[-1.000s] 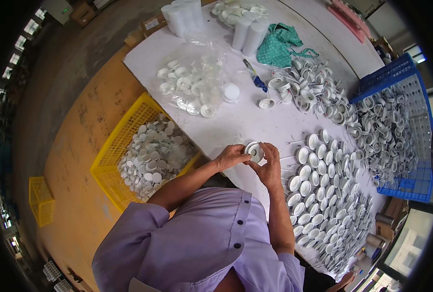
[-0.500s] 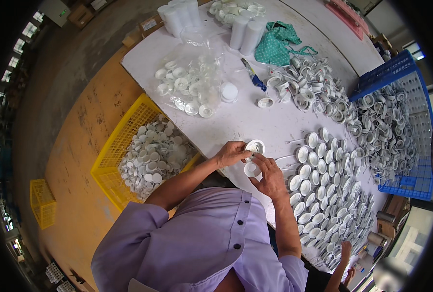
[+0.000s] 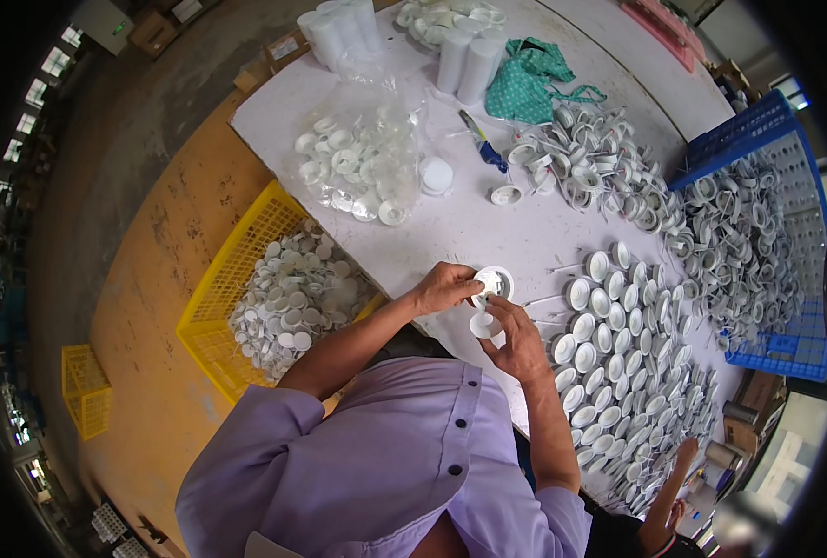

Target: The person assembles small plastic components by hand on a production table.

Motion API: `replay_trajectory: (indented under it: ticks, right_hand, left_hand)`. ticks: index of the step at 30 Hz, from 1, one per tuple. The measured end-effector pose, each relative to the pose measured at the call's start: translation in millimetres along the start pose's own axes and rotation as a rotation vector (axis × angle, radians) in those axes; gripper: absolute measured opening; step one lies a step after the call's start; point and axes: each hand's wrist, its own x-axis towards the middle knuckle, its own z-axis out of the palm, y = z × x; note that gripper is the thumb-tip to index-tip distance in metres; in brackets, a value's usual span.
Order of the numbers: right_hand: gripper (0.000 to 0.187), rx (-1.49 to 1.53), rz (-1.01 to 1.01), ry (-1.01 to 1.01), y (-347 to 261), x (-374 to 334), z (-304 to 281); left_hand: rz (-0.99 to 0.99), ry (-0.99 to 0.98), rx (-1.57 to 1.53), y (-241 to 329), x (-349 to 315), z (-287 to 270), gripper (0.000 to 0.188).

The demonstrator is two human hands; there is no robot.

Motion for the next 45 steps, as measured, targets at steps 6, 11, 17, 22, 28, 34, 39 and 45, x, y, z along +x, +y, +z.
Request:
replay_trajectory:
  ticks: [6, 11, 17, 22, 28, 34, 39, 45]
  right_hand:
    - [0.053, -0.015, -0.02, 0.013, 0, -3, -7]
    - [0.066, 0.147, 0.204, 0.148, -16, 0, -17]
    - [0.072, -0.101, 0.186, 0.28, -4, 18, -11]
    - [0.075, -0.116, 0.297, 0.19, -2, 22, -2]
    - [0.056, 0.251, 0.502, 0.318, 14, 7, 6]
    - [0.031, 0.383, 0.644, 0.35, 42, -7, 28]
    - [0.027, 0.362, 0.594, 0.471, 49, -20, 34]
    - [0.027, 0.421, 0.646, 0.509, 44, -30, 35]
  left_hand:
    - [-0.019, -0.025, -0.072, -4, 5, 4, 0.029]
    - [0.017, 0.029, 0.048, 7, 8, 2, 0.03]
    - [-0.004, -0.021, 0.047, -1, 8, 6, 0.034]
    - [0.022, -0.037, 0.011, -9, 6, 13, 0.034]
    - [0.063, -0.05, -0.06, -18, 7, 8, 0.032]
    - [0.086, -0.047, -0.066, -27, 14, 15, 0.03]
    - [-0.034, -0.037, 0.172, -24, 20, 22, 0.028]
    - [-0.098, -0.104, 0.335, -28, 20, 23, 0.026]
